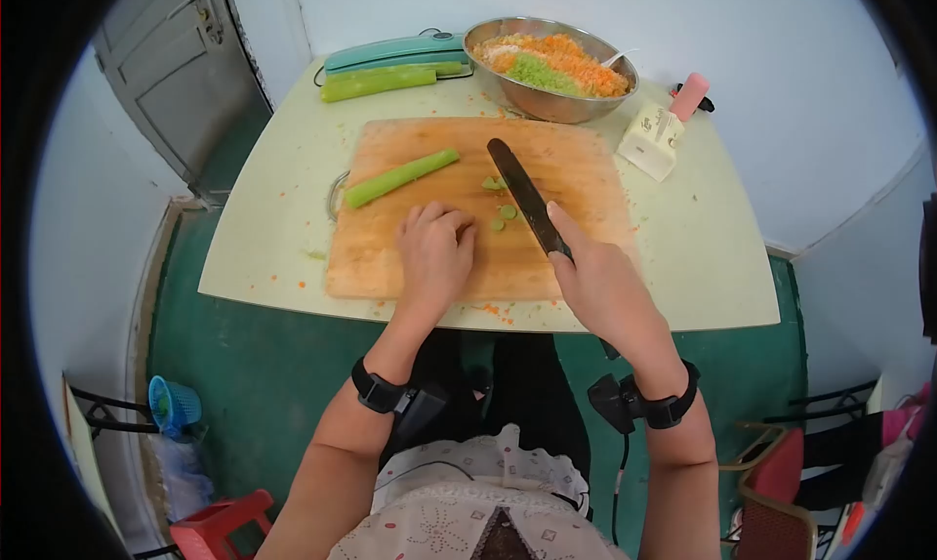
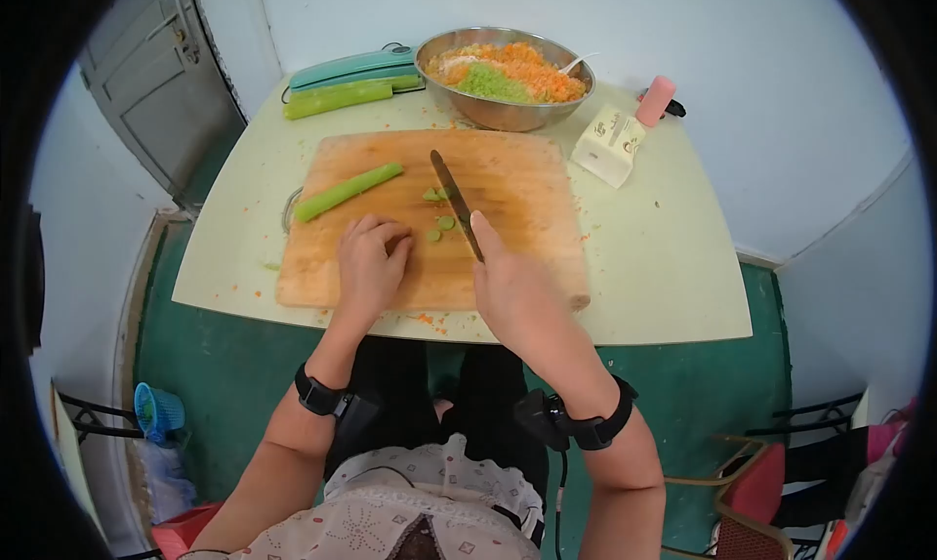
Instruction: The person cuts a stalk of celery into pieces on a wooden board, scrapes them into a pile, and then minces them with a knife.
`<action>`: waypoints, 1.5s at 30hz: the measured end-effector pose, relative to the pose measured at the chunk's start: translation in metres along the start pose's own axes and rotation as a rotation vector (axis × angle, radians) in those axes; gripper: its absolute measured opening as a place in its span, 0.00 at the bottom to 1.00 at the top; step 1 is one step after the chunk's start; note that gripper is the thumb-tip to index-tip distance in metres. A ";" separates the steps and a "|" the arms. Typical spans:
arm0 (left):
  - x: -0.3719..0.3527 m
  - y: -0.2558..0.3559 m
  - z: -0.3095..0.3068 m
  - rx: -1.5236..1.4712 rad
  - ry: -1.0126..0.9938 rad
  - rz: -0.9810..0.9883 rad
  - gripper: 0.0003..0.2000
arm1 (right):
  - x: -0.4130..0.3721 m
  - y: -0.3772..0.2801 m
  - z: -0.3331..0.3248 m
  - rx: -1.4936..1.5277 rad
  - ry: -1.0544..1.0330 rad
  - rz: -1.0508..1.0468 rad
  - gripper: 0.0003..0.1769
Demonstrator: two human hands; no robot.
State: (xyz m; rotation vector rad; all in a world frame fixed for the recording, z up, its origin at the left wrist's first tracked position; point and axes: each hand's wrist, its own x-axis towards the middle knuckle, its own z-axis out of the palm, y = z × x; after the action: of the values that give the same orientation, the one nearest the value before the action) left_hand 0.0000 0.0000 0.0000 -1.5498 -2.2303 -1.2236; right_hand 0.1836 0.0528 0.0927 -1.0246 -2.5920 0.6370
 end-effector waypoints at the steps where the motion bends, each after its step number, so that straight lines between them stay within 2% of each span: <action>1: 0.000 0.000 0.000 -0.002 0.007 0.000 0.05 | -0.001 -0.002 -0.001 0.028 0.028 -0.019 0.31; 5: -0.003 -0.002 -0.007 -0.003 -0.028 -0.026 0.05 | -0.005 0.001 0.014 0.021 0.048 -0.029 0.29; 17: -0.001 -0.001 -0.001 -0.009 -0.023 -0.003 0.05 | -0.001 0.007 0.000 0.005 0.025 0.039 0.30; 20: 0.001 0.003 -0.003 0.040 0.005 0.018 0.05 | -0.002 0.004 0.002 0.031 0.108 -0.016 0.29; 23: 0.001 0.002 -0.002 0.036 0.014 0.029 0.05 | -0.001 0.004 0.004 -0.011 0.014 -0.012 0.29; 29: 0.001 0.003 -0.003 0.047 -0.001 0.011 0.05 | 0.002 0.005 0.005 0.005 0.085 -0.004 0.29; 41: 0.001 0.003 -0.001 0.045 0.008 0.008 0.05 | 0.004 -0.004 -0.005 -0.017 -0.033 0.075 0.29; 45: 0.000 0.002 -0.001 0.042 0.013 0.010 0.05 | 0.004 -0.002 -0.002 -0.010 0.010 0.028 0.28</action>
State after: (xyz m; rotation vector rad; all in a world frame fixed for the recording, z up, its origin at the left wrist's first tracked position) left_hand 0.0014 -0.0002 0.0021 -1.5314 -2.2234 -1.1725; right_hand 0.1807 0.0549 0.0954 -1.0669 -2.5793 0.6246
